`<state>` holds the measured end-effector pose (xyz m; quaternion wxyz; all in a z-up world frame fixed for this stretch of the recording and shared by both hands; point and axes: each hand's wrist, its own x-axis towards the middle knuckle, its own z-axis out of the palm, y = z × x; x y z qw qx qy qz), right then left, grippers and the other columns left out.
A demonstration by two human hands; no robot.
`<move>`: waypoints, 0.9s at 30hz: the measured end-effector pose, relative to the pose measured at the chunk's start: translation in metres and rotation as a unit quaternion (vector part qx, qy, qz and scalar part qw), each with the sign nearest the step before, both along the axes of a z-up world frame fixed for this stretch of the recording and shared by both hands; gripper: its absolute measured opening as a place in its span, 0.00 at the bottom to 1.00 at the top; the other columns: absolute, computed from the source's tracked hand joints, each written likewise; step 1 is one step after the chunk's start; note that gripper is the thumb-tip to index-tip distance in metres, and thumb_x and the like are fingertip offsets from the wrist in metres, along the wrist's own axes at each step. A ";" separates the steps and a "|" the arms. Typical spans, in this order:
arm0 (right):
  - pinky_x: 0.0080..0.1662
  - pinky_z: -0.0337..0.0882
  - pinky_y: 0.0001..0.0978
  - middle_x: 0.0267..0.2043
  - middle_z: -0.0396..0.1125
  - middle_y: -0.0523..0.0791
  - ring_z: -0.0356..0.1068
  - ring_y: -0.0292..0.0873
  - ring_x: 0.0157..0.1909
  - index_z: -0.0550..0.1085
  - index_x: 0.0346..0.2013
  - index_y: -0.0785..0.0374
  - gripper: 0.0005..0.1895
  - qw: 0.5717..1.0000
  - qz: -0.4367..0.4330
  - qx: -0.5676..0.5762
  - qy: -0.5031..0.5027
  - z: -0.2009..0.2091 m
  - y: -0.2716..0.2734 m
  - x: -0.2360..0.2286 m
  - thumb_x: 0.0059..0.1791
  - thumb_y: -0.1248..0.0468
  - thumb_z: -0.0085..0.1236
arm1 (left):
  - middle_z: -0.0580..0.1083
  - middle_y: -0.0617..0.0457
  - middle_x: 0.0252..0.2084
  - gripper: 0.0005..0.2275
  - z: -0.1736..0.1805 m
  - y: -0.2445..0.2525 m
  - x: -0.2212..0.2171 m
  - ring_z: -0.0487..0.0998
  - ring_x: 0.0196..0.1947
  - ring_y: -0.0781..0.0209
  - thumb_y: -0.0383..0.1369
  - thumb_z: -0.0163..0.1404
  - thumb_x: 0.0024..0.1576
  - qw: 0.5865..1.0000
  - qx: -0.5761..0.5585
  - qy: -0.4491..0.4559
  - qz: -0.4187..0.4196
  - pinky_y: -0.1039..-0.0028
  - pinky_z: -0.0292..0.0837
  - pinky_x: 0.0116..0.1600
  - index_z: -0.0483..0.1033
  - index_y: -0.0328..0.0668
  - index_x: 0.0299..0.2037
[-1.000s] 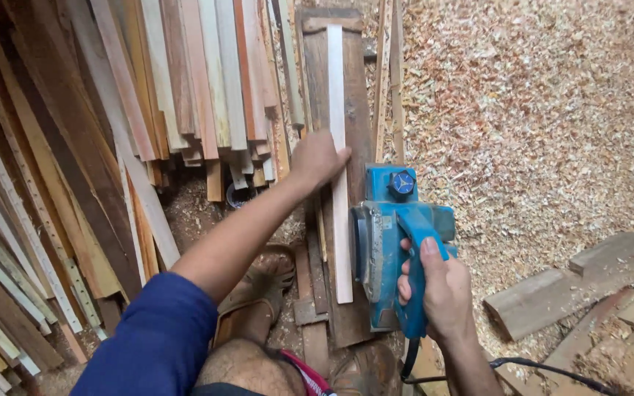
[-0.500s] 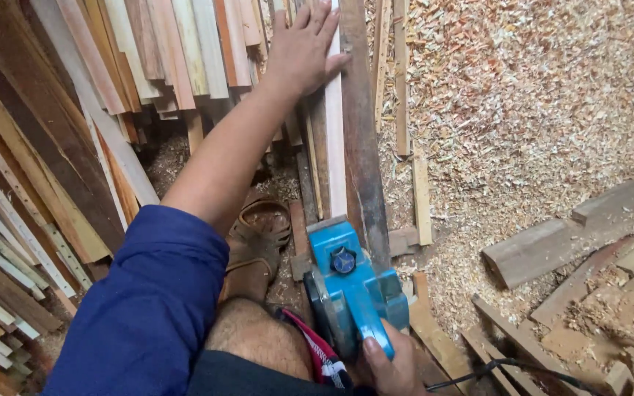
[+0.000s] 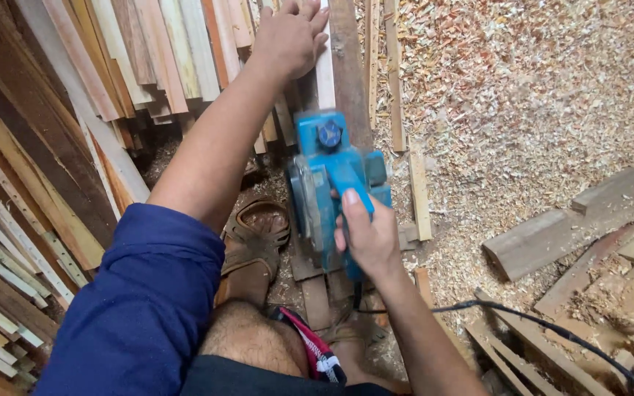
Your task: The person is using an electric hand planer to smooth and thin individual wooden strips placed on a wooden guide.
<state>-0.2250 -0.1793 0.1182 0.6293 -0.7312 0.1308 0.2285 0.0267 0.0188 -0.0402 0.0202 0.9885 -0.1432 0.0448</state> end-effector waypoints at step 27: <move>0.16 0.60 0.30 0.16 0.61 0.45 0.59 0.39 0.12 0.72 0.25 0.70 0.28 0.999 0.003 -0.013 -0.034 0.002 0.065 0.188 0.50 0.45 0.49 | 0.79 0.42 0.43 0.25 0.079 0.073 -0.025 0.83 0.42 0.53 0.47 0.27 0.70 0.833 -0.518 -0.107 0.163 0.67 0.78 0.49 0.63 0.36 0.66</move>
